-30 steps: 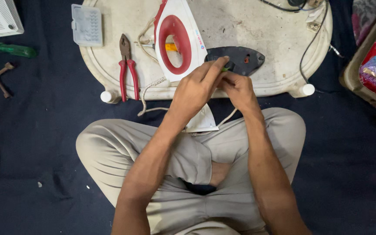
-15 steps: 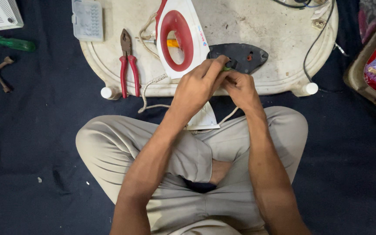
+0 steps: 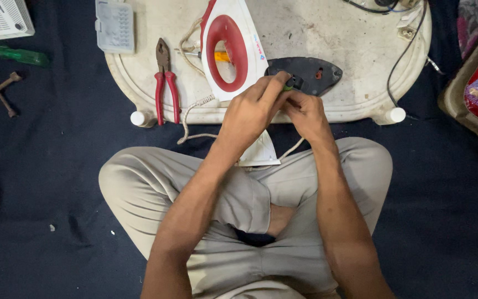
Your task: The person disassembles a red and white electric iron, uses a green screwdriver to adjust internal components, and reassembles the casing. The person then uses the screwdriver to remove screws from the iron's soleplate.
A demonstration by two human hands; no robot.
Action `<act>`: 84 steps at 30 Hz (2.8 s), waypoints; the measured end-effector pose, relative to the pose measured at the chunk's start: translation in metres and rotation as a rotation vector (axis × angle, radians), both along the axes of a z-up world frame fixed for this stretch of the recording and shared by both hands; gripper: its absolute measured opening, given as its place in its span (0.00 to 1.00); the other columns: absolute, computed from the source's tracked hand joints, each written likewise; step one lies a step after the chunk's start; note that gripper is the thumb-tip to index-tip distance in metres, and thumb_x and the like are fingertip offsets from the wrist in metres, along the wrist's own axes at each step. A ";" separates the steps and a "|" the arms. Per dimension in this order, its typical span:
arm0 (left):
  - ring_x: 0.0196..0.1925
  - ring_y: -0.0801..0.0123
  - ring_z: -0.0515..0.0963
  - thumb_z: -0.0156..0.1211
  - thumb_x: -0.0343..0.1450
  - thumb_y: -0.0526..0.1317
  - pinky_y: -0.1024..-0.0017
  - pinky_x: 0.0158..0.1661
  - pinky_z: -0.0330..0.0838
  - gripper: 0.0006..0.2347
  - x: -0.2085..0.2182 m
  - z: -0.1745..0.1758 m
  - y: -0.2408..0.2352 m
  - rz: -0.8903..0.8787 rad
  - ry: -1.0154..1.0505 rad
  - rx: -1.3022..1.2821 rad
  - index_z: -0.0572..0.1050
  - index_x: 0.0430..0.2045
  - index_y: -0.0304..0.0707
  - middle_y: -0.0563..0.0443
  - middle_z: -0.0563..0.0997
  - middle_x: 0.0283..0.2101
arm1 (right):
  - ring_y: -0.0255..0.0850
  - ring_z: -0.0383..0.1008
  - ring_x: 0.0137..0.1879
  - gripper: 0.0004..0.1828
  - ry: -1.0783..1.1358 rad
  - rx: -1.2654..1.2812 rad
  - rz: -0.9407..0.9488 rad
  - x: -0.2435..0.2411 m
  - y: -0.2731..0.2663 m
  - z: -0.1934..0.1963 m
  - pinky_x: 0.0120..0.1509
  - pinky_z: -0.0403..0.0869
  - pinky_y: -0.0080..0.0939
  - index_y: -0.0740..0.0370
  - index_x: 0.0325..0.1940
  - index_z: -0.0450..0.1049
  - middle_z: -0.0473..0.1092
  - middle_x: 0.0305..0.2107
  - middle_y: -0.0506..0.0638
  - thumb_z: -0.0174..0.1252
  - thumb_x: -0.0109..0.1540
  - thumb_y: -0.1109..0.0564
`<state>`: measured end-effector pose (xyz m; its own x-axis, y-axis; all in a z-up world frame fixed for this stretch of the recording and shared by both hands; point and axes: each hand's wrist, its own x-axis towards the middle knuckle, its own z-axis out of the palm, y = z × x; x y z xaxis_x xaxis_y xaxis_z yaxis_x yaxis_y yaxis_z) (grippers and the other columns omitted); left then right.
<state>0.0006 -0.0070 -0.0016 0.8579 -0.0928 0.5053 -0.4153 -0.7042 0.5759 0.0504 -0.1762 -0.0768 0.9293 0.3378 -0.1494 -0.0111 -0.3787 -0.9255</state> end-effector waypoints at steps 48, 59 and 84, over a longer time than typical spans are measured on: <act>0.43 0.47 0.81 0.55 0.72 0.31 0.59 0.43 0.76 0.22 0.004 0.007 0.012 -0.145 0.240 -0.054 0.68 0.64 0.36 0.36 0.80 0.44 | 0.53 0.82 0.42 0.11 -0.192 -0.232 0.137 0.006 0.009 0.035 0.44 0.77 0.48 0.64 0.47 0.78 0.79 0.36 0.59 0.60 0.62 0.58; 0.45 0.43 0.82 0.58 0.75 0.36 0.58 0.44 0.75 0.15 -0.005 -0.010 0.019 -0.143 0.217 -0.173 0.71 0.56 0.31 0.32 0.81 0.43 | 0.49 0.83 0.47 0.14 -0.227 -0.118 0.055 -0.004 0.008 0.025 0.48 0.78 0.43 0.64 0.51 0.78 0.79 0.39 0.60 0.63 0.62 0.58; 0.43 0.49 0.83 0.60 0.74 0.38 0.59 0.40 0.76 0.14 0.003 -0.009 0.002 -0.048 0.006 -0.005 0.73 0.52 0.32 0.37 0.82 0.42 | 0.39 0.80 0.38 0.10 -0.227 -0.036 0.007 0.002 0.005 0.022 0.44 0.75 0.40 0.65 0.43 0.79 0.79 0.34 0.55 0.65 0.58 0.63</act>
<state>0.0032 -0.0052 -0.0106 0.8557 -0.1313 0.5006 -0.4450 -0.6806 0.5821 0.0523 -0.1707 -0.0546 0.9381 0.3424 0.0513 0.1987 -0.4110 -0.8897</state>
